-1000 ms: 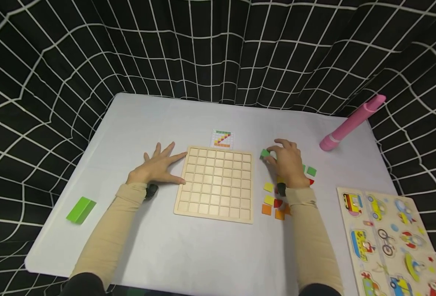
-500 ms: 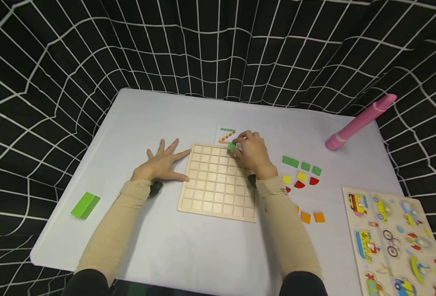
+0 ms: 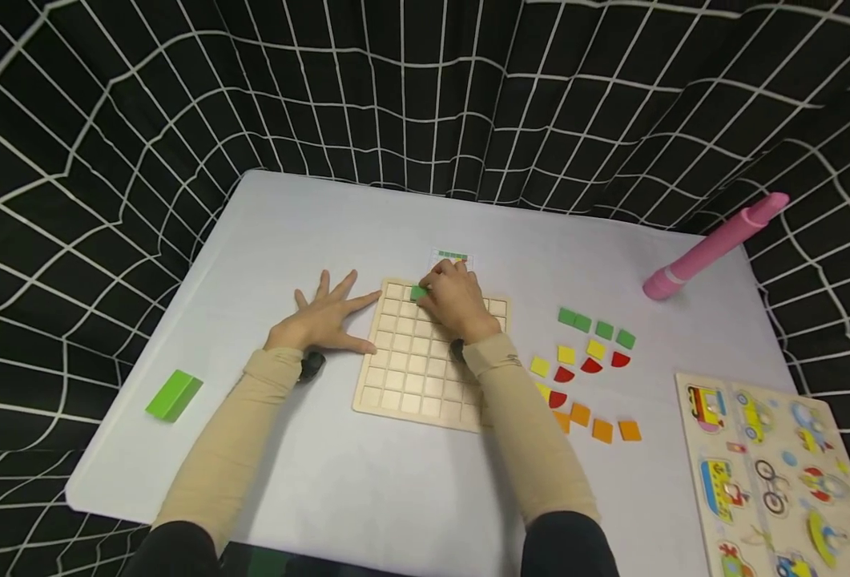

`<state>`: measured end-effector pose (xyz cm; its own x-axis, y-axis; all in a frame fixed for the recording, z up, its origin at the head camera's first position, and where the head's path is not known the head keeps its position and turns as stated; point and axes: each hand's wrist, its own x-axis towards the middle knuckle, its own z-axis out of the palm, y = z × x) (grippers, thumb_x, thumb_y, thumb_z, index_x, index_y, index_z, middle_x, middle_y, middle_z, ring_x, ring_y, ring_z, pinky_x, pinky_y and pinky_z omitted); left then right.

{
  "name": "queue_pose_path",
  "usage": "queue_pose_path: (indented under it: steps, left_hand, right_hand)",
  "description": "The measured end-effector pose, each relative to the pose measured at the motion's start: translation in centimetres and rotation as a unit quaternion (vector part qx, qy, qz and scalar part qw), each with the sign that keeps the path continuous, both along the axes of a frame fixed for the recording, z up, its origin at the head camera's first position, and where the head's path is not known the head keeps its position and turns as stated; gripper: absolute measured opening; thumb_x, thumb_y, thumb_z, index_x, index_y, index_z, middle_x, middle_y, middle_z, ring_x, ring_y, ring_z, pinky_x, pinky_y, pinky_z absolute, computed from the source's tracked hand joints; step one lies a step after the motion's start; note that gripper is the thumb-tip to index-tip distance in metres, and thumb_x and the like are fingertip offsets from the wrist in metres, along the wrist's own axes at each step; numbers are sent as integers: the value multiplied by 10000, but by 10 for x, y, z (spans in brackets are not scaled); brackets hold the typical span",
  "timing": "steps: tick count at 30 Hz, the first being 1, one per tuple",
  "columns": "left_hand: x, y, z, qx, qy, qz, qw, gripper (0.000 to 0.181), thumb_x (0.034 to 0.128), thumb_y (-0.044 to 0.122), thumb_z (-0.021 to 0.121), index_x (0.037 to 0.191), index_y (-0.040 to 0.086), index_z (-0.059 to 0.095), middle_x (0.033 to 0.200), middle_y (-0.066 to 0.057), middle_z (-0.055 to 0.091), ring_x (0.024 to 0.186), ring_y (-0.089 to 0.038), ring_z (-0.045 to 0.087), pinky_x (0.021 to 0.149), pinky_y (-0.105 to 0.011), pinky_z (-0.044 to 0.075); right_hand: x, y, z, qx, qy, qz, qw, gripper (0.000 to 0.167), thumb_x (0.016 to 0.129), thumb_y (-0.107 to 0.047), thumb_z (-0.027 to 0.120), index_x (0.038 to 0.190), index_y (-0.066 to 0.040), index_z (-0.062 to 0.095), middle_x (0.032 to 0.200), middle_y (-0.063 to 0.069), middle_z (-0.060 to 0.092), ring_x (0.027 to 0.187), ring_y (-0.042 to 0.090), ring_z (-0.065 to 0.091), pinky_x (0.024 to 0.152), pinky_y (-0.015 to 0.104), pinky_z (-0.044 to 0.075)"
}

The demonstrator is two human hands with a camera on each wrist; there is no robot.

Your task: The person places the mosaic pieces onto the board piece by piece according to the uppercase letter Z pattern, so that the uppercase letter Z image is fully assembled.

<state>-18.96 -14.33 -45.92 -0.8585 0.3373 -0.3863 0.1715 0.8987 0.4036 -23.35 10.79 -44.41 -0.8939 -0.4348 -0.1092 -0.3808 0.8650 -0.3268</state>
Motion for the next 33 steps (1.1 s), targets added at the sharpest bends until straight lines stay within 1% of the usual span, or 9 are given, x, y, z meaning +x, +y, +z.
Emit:
queue_pose_path:
  steps: [3, 10, 17, 19, 22, 26, 30, 33]
  left_hand:
    - [0, 0, 0, -7, -22, 1, 10000, 1050, 783, 722, 743, 1639, 401, 227, 1762, -120, -102, 1542, -572, -206, 1097, -900, -54]
    - [0, 2, 3, -14, -122, 45, 9999, 1051, 778, 725, 750, 1635, 421, 222, 1764, -101, -108, 1547, -554, -214, 1099, -900, -51]
    - [-2, 1, 7, 55, -261, 93, 9996, 1065, 762, 688, 792, 1631, 416, 241, 1767, -92, -101, 1553, -539, -222, 1100, -899, -61]
    - [-3, 1, 7, 76, -298, 97, 9995, 1074, 756, 679, 802, 1633, 411, 242, 1766, -95, -105, 1551, -539, -227, 1097, -899, -67]
    - [-3, 1, 8, 86, -331, 125, 9993, 1095, 742, 656, 826, 1634, 400, 247, 1765, -100, -105, 1548, -547, -227, 1092, -901, -68]
    - [-4, 2, 8, 120, -346, 146, 9992, 1112, 729, 630, 850, 1635, 392, 251, 1765, -100, -105, 1545, -553, -228, 1089, -902, -66]
    - [-6, 3, 7, 150, -393, 89, 9991, 1113, 735, 637, 843, 1638, 398, 237, 1764, -97, -115, 1544, -549, -237, 1093, -902, -68]
    - [-5, 0, 8, 122, -386, 116, 9991, 1123, 728, 639, 847, 1638, 398, 236, 1764, -96, -118, 1545, -546, -240, 1091, -902, -71]
  right_hand:
    - [-2, -4, -3, 19, -31, 8, 10000, 374, 980, -307, 703, 1274, -78, 724, 1422, 158, 587, 1446, 465, 438, 1190, 607, 396]
    - [-4, -8, -4, 64, 66, 87, 9999, 370, 977, -339, 706, 1256, -97, 737, 1414, 144, 603, 1317, 385, 529, 1134, 596, 446]
    - [-4, -10, -3, 139, 9, 84, 9999, 379, 977, -351, 704, 1269, -111, 731, 1431, 147, 594, 1372, 412, 519, 1185, 668, 381]
    - [-4, -10, -2, 132, -34, 74, 9999, 386, 978, -354, 702, 1276, -110, 728, 1438, 146, 592, 1370, 405, 519, 1183, 657, 386]
    - [-4, -8, -2, 91, -71, 18, 9999, 387, 984, -357, 695, 1283, -113, 725, 1452, 144, 585, 1415, 408, 488, 1199, 659, 363]
    - [-5, -5, -2, 62, -69, -159, 9998, 351, 988, -347, 687, 1248, -119, 746, 1440, 136, 600, 1439, 414, 467, 1214, 641, 346]
    - [-5, 0, -3, 41, 7, -218, 9998, 324, 986, -345, 687, 1206, -121, 766, 1401, 129, 643, 1387, 399, 522, 1179, 623, 381]
    - [-5, 9, 2, -109, 128, -168, 9997, 330, 990, -327, 689, 1225, -105, 754, 1395, 143, 658, 1347, 400, 563, 1139, 629, 406]
